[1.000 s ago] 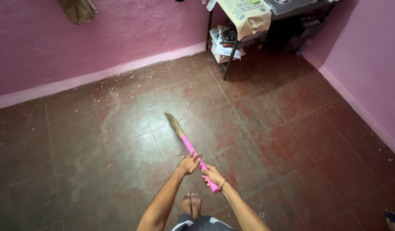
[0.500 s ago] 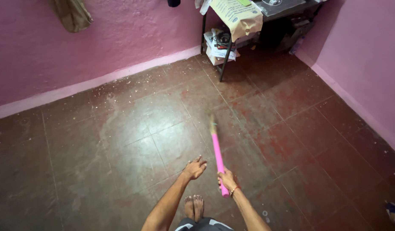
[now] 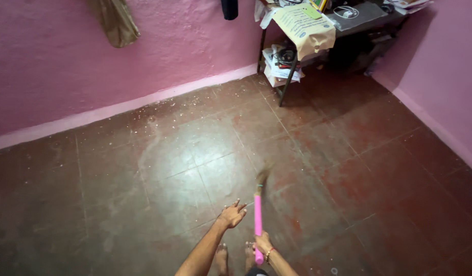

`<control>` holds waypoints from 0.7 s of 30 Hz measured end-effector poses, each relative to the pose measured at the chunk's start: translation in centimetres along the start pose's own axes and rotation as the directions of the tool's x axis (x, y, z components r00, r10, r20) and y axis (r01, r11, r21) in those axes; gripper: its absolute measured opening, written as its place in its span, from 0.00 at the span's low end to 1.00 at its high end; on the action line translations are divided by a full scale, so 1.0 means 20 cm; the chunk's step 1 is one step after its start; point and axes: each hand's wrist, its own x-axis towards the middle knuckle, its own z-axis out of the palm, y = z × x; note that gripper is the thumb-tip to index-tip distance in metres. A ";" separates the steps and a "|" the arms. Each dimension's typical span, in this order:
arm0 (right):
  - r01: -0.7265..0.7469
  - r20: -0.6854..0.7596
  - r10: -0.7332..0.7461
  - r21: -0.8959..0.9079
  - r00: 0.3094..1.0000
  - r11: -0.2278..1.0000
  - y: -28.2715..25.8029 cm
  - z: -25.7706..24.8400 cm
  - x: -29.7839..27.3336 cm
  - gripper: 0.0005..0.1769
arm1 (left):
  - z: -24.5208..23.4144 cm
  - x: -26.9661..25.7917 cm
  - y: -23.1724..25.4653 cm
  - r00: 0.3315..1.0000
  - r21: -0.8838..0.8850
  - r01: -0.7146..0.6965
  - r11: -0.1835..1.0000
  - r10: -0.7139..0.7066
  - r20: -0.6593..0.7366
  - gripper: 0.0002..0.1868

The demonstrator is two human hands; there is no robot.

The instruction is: The person sweeps the tiled floor by hand using a broom, moving dust and debris across the surface while walking around the room.

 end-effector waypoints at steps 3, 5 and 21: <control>0.037 0.122 -0.031 -0.042 0.992 0.998 0.00 0.23 0.01 0.14 | -0.07 -0.07 -0.09 1.000 0.023 -0.009 1.000 0.009 0.004 0.32; 0.077 0.189 -0.052 -0.128 0.981 0.989 -0.02 0.34 0.02 0.13 | -0.12 -0.12 -0.16 1.000 0.034 -0.023 0.999 0.023 -0.004 0.33; 0.151 0.103 -0.152 0.016 0.983 0.988 0.02 0.28 0.00 0.36 | -0.21 -0.22 -0.45 1.000 0.057 -0.022 0.998 0.022 -0.013 0.30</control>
